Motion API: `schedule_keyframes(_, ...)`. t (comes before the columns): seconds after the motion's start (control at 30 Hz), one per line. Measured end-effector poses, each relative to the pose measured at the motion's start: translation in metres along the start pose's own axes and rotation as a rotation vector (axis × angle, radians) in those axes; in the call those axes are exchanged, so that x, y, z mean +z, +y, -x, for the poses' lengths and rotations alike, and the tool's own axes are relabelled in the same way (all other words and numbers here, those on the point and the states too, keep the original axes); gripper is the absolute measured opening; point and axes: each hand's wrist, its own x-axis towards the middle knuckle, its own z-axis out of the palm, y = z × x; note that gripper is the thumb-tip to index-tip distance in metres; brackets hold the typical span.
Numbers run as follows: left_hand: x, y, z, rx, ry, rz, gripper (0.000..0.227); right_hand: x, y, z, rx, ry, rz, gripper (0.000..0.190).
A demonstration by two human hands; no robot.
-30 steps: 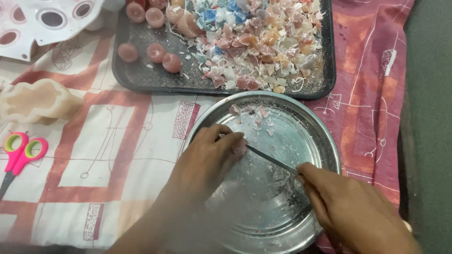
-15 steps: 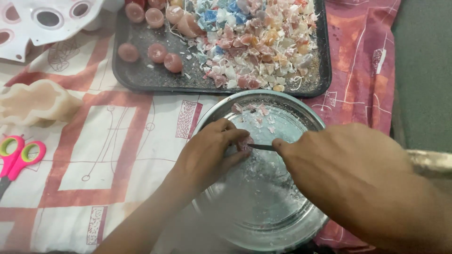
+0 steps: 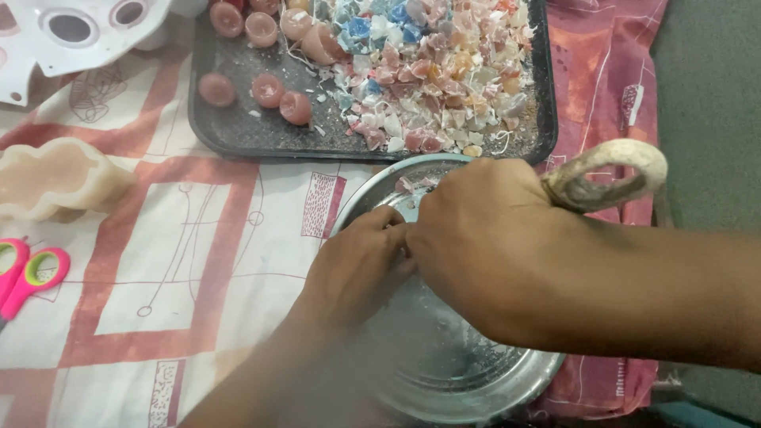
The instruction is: Cutting and scraping small wax or soap pieces on a metal plate for recycling or crafting.
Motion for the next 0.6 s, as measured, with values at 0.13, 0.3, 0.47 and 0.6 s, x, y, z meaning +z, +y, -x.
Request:
schedule_keyframes(0.13, 0.004, -0.005, 0.002, 0.087, 0.066, -0.002, 0.016, 0.004, -0.007, -0.007, -0.035, 0.106, 0.042, 0.025)
schedule_keyframes(0.3, 0.009, -0.011, 0.003, 0.133, 0.102, -0.091, 0.015, 0.000, -0.010, -0.006, -0.045, 0.152, 0.123, 0.022)
schedule_keyframes(0.47, 0.011, -0.015, 0.003, 0.181, 0.119, -0.105, 0.020, -0.002, -0.014, -0.012, -0.061, 0.129, 0.208, 0.028)
schedule_keyframes(0.6, 0.010, -0.013, 0.004, 0.141, 0.103, -0.071, 0.016, 0.012, -0.012, -0.012, -0.071, 0.176, 0.093, 0.017)
